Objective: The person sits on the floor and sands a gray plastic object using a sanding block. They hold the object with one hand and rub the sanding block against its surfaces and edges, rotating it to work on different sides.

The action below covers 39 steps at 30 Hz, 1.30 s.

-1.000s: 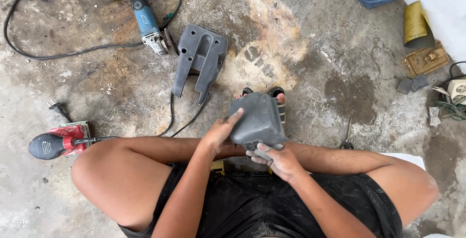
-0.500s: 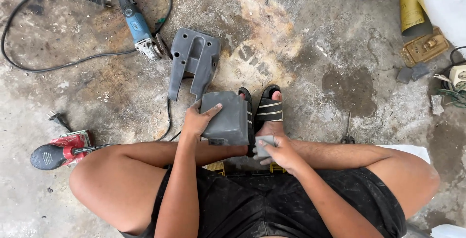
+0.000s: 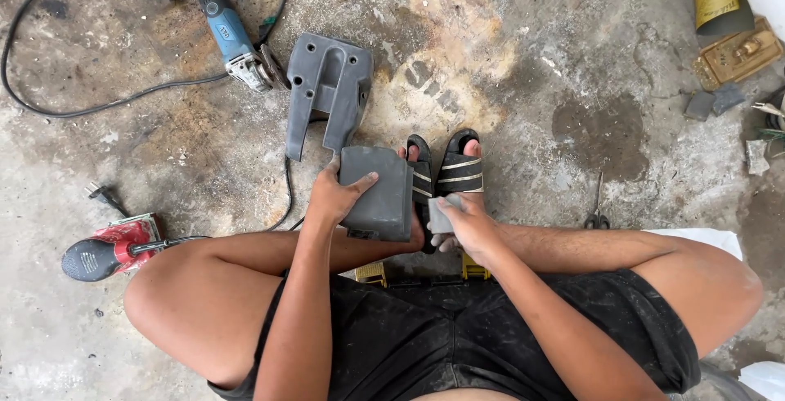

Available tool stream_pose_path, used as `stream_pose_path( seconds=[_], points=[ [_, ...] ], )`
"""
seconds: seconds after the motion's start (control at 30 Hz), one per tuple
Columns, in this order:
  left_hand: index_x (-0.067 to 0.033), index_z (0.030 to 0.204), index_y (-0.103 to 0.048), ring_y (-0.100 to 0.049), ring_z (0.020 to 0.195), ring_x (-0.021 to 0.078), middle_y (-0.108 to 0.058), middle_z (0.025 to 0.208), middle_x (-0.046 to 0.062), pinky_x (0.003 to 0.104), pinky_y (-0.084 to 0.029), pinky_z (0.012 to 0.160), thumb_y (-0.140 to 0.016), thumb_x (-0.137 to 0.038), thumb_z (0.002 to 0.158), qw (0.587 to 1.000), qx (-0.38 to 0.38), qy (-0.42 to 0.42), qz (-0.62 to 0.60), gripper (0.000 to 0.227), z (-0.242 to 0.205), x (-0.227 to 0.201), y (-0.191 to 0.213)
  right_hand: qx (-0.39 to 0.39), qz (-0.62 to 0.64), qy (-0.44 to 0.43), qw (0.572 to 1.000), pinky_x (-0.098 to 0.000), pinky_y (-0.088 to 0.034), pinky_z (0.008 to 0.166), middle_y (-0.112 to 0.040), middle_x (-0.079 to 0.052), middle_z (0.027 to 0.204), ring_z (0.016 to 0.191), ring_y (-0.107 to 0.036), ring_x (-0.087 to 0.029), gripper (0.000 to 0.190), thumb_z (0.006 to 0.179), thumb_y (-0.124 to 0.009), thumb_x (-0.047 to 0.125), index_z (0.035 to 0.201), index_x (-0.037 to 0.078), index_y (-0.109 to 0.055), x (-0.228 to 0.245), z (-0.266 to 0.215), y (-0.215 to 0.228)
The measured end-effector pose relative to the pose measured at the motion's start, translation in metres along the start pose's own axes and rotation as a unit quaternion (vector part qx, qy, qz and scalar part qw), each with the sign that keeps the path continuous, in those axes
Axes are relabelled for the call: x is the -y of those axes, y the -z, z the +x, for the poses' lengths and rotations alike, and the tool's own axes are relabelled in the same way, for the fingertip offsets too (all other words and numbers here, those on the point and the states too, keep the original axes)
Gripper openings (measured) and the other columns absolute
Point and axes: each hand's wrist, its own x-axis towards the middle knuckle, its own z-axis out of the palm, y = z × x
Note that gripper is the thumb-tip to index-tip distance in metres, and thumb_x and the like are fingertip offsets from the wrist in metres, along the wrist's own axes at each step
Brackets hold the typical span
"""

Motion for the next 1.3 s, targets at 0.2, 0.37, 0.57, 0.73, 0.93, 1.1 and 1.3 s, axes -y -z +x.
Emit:
stream_pose_path(
  seconds=[0.2, 0.37, 0.57, 0.73, 0.93, 1.1, 1.3],
  points=[
    [-0.0067, 0.164, -0.032, -0.052, 0.141, 0.0403, -0.055, 0.151, 0.023, 0.061, -0.050, 0.112, -0.086, -0.056, 0.083, 0.999, 0.003, 0.019, 0.041, 0.110, 0.023, 0.018, -0.009, -0.051, -0.112, 0.063, 0.990, -0.0309, -0.058, 0.032, -0.072, -0.028, 0.080, 0.045, -0.068, -0.027, 0.035, 0.096, -0.069, 0.031, 0.109, -0.001, -0.070, -0.051, 0.028, -0.035],
    [0.0006, 0.164, -0.027, -0.046, 0.144, 0.0494, -0.048, 0.153, 0.033, 0.068, -0.045, 0.115, -0.079, -0.045, 0.091, 1.000, -0.001, 0.007, -0.011, 0.100, -0.010, -0.004, -0.010, -0.140, -0.178, 0.040, 0.973, -0.0496, -0.067, 0.074, -0.067, -0.024, 0.127, 0.111, -0.069, -0.039, 0.068, 0.092, -0.075, 0.050, 0.140, 0.004, -0.060, -0.023, 0.060, -0.044],
    [-0.0017, 0.163, -0.030, -0.046, 0.144, 0.0463, -0.049, 0.153, 0.029, 0.065, -0.046, 0.116, -0.081, -0.050, 0.089, 0.999, 0.000, 0.029, -0.030, 0.102, 0.004, 0.011, -0.011, -0.116, -0.113, -0.023, 0.986, -0.0591, -0.064, 0.077, -0.058, -0.032, 0.133, 0.116, -0.063, -0.049, 0.072, 0.094, -0.071, 0.052, 0.141, 0.000, -0.057, 0.007, -0.023, -0.062],
    [-0.0025, 0.164, -0.028, -0.046, 0.145, 0.0461, -0.047, 0.154, 0.030, 0.065, -0.045, 0.116, -0.080, -0.047, 0.090, 1.000, 0.004, 0.024, -0.017, 0.101, -0.001, -0.013, -0.013, -0.174, -0.091, 0.028, 0.980, -0.0583, -0.057, 0.086, -0.063, -0.026, 0.134, 0.127, -0.059, -0.044, 0.068, 0.092, -0.073, 0.054, 0.135, 0.002, -0.063, 0.003, 0.026, -0.067],
    [-0.0038, 0.164, -0.030, -0.045, 0.145, 0.0461, -0.048, 0.154, 0.029, 0.065, -0.047, 0.114, -0.080, -0.048, 0.090, 0.998, 0.018, 0.030, -0.059, 0.099, 0.009, -0.004, -0.008, -0.186, -0.105, -0.028, 0.976, -0.0397, -0.060, 0.056, -0.070, -0.016, 0.110, 0.085, -0.069, -0.030, 0.064, 0.089, -0.076, 0.056, 0.130, 0.008, -0.067, -0.028, 0.014, -0.060],
    [-0.0004, 0.162, -0.033, -0.048, 0.143, 0.0468, -0.050, 0.151, 0.030, 0.067, -0.047, 0.113, -0.082, -0.048, 0.087, 0.996, -0.004, 0.050, -0.070, 0.102, 0.012, -0.002, -0.016, -0.203, -0.069, 0.053, 0.975, -0.0548, -0.054, 0.102, -0.061, -0.024, 0.138, 0.132, -0.057, -0.041, 0.071, 0.094, -0.076, 0.048, 0.145, 0.003, -0.056, 0.002, 0.065, -0.061],
    [-0.0076, 0.164, -0.033, -0.050, 0.142, 0.0423, -0.052, 0.152, 0.024, 0.063, -0.049, 0.111, -0.084, -0.050, 0.085, 0.998, 0.007, 0.040, -0.040, 0.104, 0.021, 0.001, -0.017, -0.193, -0.087, 0.074, 0.975, -0.0511, -0.055, 0.092, -0.070, -0.018, 0.121, 0.116, -0.064, -0.032, 0.049, 0.096, -0.074, 0.039, 0.130, 0.003, -0.068, -0.044, 0.002, -0.061]
  ],
)
